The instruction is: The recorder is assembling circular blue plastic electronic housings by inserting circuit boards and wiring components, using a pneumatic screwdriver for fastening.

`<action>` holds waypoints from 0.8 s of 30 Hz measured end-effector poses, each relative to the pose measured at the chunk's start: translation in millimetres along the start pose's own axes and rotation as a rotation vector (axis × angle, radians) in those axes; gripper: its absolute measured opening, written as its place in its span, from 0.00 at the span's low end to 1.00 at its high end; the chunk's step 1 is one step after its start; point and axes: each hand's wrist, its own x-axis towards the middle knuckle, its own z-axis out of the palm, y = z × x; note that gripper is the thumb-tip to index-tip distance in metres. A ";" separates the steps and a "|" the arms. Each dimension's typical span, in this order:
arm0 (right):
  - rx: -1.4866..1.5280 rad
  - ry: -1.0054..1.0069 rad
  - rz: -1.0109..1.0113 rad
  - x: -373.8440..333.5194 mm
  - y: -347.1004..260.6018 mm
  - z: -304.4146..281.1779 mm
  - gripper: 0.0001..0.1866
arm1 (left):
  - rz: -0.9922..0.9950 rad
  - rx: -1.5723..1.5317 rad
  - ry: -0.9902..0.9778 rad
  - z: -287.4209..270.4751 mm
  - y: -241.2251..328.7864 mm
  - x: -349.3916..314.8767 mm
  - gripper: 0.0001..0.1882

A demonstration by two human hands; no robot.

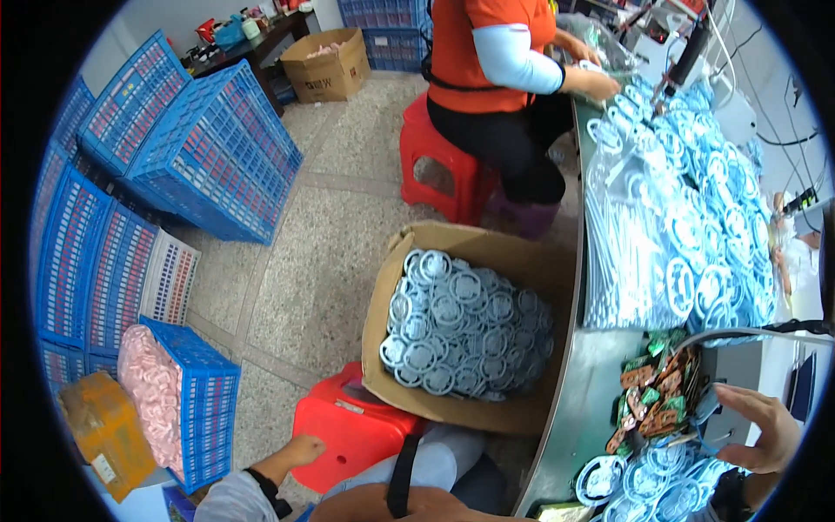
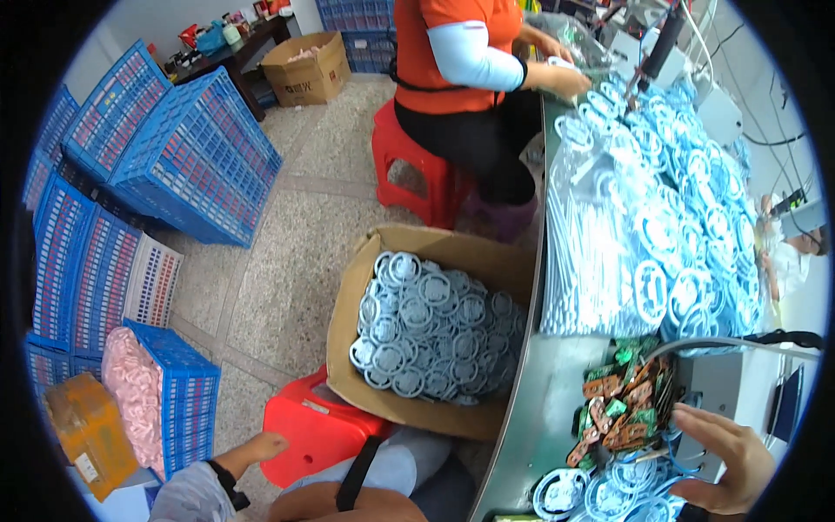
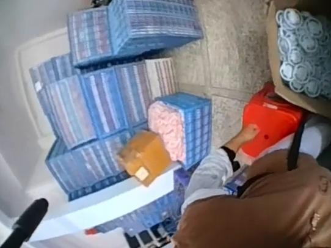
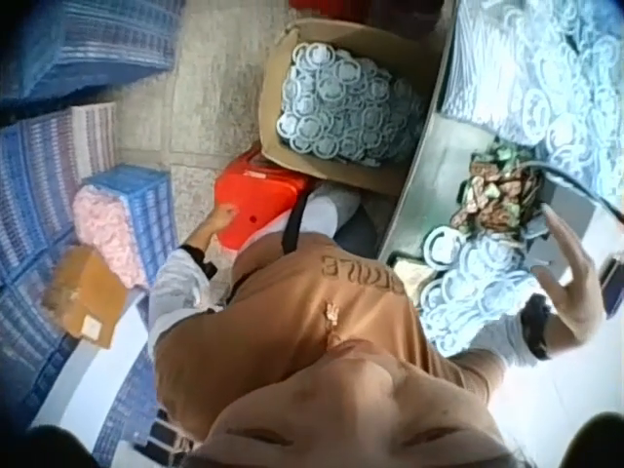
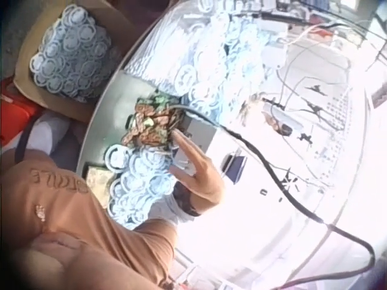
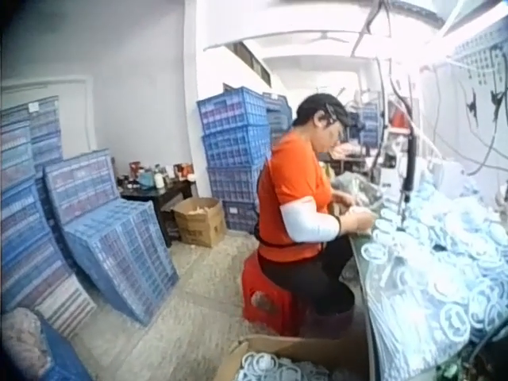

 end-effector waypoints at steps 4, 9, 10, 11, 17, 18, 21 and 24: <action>0.042 -0.078 -0.125 46.4 -30.2 6.9 0.36 | 0.016 -0.062 -0.005 20.1 -23.5 -10.7 0.15; -0.011 -0.258 -0.376 90.4 -45.6 18.2 0.32 | 0.042 0.045 -0.074 28.8 -58.3 -35.6 0.15; 0.065 -0.299 -0.322 101.0 -42.1 21.1 0.32 | 0.060 0.074 -0.087 12.0 -52.6 -23.2 0.15; 0.062 -0.323 -0.357 104.9 -45.9 18.3 0.31 | 0.080 0.102 -0.115 -11.4 -40.4 -10.1 0.15; 0.043 -0.496 -0.567 133.8 -73.7 46.2 0.25 | 0.510 0.673 -0.512 -159.1 226.2 208.4 0.15; 0.082 -0.396 -0.436 103.8 -61.5 45.1 0.25 | 0.570 0.799 -0.589 -159.1 288.1 229.3 0.15; 0.168 -0.183 -0.236 33.8 -53.0 45.2 0.25 | 0.632 1.101 -0.723 -150.7 436.1 242.6 0.15; 0.175 -0.072 -0.155 -24.5 -61.9 40.5 0.25 | 0.635 1.266 -0.755 -128.1 532.8 210.7 0.15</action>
